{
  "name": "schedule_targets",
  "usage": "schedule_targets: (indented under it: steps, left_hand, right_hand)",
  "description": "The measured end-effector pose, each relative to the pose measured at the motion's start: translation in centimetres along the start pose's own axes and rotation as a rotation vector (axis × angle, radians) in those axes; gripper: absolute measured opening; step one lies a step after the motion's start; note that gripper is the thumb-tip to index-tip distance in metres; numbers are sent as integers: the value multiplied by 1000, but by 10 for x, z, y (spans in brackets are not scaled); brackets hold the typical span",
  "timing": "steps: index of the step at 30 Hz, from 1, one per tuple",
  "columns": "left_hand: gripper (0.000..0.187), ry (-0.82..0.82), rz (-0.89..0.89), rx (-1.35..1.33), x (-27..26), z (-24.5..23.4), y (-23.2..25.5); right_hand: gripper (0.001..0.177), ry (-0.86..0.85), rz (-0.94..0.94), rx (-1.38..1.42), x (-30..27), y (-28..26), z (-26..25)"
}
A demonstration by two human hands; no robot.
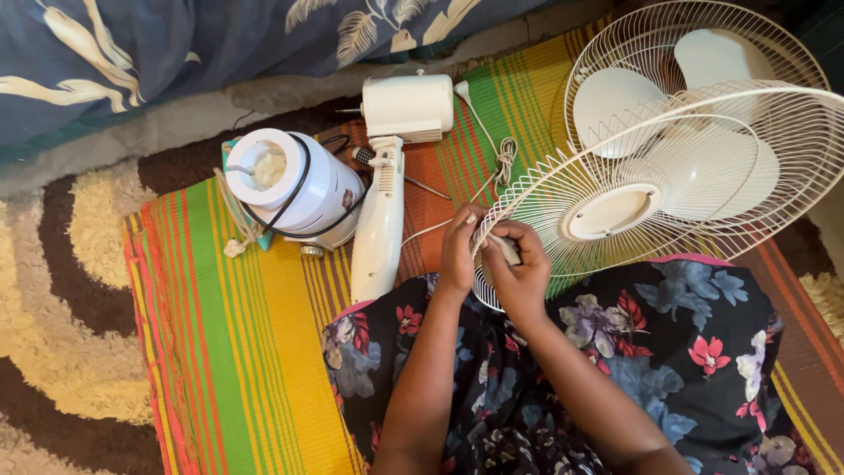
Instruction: The person sits on a mat and assembles a white electric fan. They wipe the fan cage with a cloth, then attach the fan blades to the motor hub. Finally, they secure the front cage onto the fan assembly.
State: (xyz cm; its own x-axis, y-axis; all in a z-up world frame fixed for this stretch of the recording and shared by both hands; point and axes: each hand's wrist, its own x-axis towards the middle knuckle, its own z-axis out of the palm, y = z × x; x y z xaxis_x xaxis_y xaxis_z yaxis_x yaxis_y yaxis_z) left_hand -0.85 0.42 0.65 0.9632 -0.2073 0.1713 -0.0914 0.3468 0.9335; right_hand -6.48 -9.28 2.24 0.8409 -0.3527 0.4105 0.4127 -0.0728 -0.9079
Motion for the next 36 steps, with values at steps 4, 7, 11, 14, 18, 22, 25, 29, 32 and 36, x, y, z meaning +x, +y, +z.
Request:
schedule_targets:
  steps: [4, 7, 11, 14, 18, 22, 25, 29, 32, 36]
  left_hand:
    - [37, -16, 2, -70, -3, 1, 3]
    - [41, -17, 7, -24, -8, 2, 4]
    - [45, -79, 112, -4, -13, 8, 9]
    - [48, -83, 145, 93, -20, 12, 14]
    - [53, -41, 94, 230, -28, 18, 16]
    - [52, -22, 224, 253, -39, 21, 20]
    - [50, -27, 306, 247, -43, 22, 23]
    - [50, 0, 264, 270, -47, 24, 29]
    - [48, 1, 284, 289, -45, 28, 32]
    - [50, 4, 319, 299, -44, 26, 28]
  right_hand:
    - [15, -46, 135, 113, -11, -2, -3]
    - [13, -84, 123, 166, -17, -2, -11]
    - [14, -68, 79, 203, -21, -4, -19]
    - [15, -58, 36, 231, -23, -9, -21]
    - [17, -40, 109, 310, -15, -10, -21]
    - [18, -51, 38, 211, -9, -7, -23]
    - [18, -39, -56, 49, -5, -10, -23]
    - [18, 35, -192, -199, -2, -23, -27]
    - [19, 94, -188, -246, -1, -25, -32]
    - [12, 199, -303, -290, -4, -14, -38]
